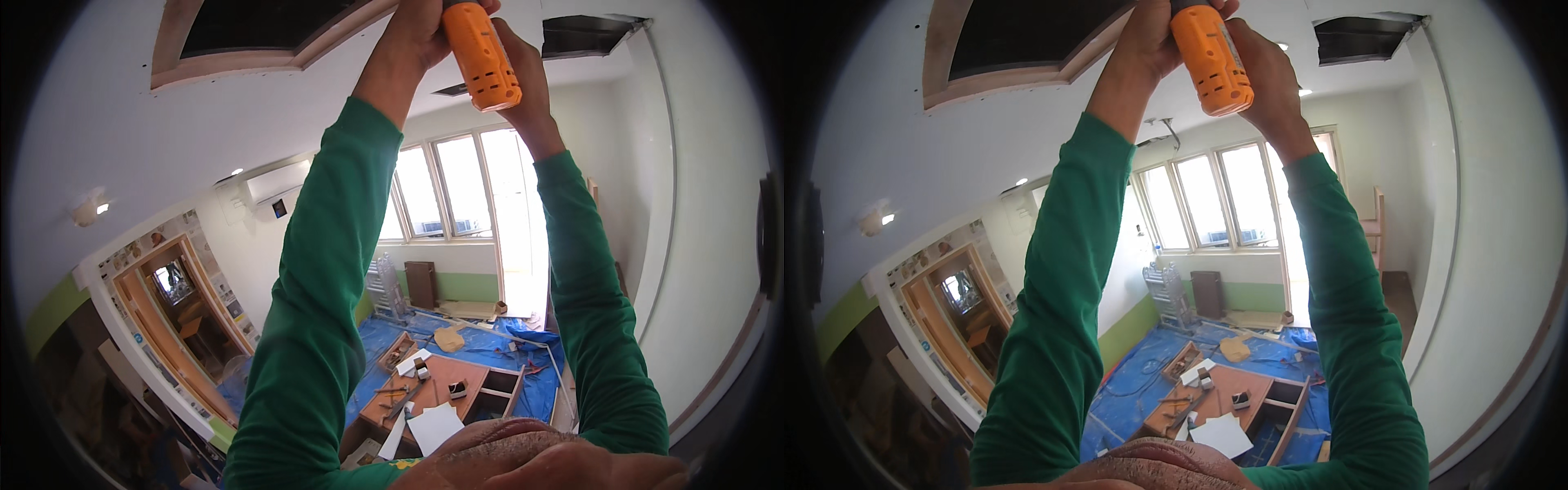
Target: The person uses a cordless drill to fasten screws into a ceiling opening, then picks up a white ceiling panel and positions it into the opening. The person continues to secure the panel with the drill.
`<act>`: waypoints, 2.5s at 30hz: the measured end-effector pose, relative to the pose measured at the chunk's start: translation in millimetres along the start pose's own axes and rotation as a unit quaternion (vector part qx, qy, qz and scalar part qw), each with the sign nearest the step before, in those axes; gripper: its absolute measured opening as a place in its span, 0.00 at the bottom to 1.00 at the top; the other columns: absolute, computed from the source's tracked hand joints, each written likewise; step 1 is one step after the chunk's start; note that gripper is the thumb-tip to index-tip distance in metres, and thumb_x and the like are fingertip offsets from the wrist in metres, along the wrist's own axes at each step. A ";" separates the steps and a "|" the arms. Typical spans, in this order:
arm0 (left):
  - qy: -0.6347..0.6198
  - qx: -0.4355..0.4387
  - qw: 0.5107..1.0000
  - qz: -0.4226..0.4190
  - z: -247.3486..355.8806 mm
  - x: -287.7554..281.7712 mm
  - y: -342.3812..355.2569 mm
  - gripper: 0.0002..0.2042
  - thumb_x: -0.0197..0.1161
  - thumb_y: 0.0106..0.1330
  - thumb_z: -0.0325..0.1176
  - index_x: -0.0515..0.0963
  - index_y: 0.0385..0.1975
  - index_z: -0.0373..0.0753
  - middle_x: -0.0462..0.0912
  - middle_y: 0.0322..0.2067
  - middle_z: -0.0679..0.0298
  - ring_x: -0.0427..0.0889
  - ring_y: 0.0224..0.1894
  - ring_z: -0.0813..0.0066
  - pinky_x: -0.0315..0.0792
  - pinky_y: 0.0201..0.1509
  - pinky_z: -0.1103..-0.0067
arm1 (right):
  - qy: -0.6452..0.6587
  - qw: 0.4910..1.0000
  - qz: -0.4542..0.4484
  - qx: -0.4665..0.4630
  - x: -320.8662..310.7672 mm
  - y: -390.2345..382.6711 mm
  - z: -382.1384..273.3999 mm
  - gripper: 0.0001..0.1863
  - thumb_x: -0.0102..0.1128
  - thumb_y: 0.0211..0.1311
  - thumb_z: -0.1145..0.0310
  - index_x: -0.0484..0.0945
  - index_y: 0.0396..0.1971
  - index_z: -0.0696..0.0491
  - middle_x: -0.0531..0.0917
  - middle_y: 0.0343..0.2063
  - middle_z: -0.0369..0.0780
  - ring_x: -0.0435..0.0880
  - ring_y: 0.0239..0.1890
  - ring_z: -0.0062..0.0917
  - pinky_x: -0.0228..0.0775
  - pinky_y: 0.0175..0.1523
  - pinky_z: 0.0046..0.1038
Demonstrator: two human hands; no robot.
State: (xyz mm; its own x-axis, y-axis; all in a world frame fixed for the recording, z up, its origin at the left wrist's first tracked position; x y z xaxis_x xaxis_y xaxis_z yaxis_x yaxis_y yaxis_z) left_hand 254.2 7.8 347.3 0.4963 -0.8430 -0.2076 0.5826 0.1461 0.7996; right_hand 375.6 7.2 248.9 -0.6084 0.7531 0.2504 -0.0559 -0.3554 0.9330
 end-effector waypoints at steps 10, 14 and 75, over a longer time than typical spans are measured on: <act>-0.026 0.028 0.999 -0.011 -7.6 -7.0 12.1 0.14 0.67 0.71 0.41 0.73 0.37 0.37 0.77 0.34 0.59 0.85 0.40 0.64 0.85 0.51 0.68 | 0.033 0.999 -0.021 -0.033 -2.4 1.9 14.8 0.23 0.76 0.54 0.71 0.75 0.48 0.53 0.87 0.34 0.44 0.89 0.32 0.37 0.80 0.41 0.30; -0.173 0.053 0.972 -0.152 -10.1 -11.4 19.0 0.15 0.65 0.72 0.43 0.78 0.34 0.36 0.82 0.32 0.59 0.86 0.45 0.59 0.82 0.62 0.60 | -0.086 0.995 -0.030 -0.038 -6.0 7.4 0.5 0.26 0.75 0.56 0.70 0.75 0.53 0.53 0.88 0.37 0.44 0.90 0.34 0.40 0.82 0.41 0.32; 0.192 -0.132 0.963 0.134 8.8 -13.0 54.7 0.10 0.65 0.64 0.33 0.77 0.38 0.33 0.81 0.32 0.56 0.83 0.34 0.64 0.84 0.41 0.68 | -0.042 0.997 -0.034 -0.060 -3.9 9.1 2.4 0.24 0.77 0.55 0.66 0.74 0.47 0.54 0.87 0.29 0.44 0.89 0.29 0.39 0.82 0.37 0.33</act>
State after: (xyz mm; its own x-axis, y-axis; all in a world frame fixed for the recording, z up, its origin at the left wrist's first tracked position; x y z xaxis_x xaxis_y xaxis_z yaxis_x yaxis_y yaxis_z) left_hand 273.9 22.2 398.7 0.8235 -0.5105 -0.2473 0.5187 0.5011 0.6928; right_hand 379.3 2.4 257.0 -0.5311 0.8200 0.2135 -0.1918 -0.3618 0.9123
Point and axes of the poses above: each hand's wrist, its own y-axis towards the middle knuckle, its own x-axis out of the palm, z = x × y, the point moved 3 cm from there along y, towards the middle knuckle
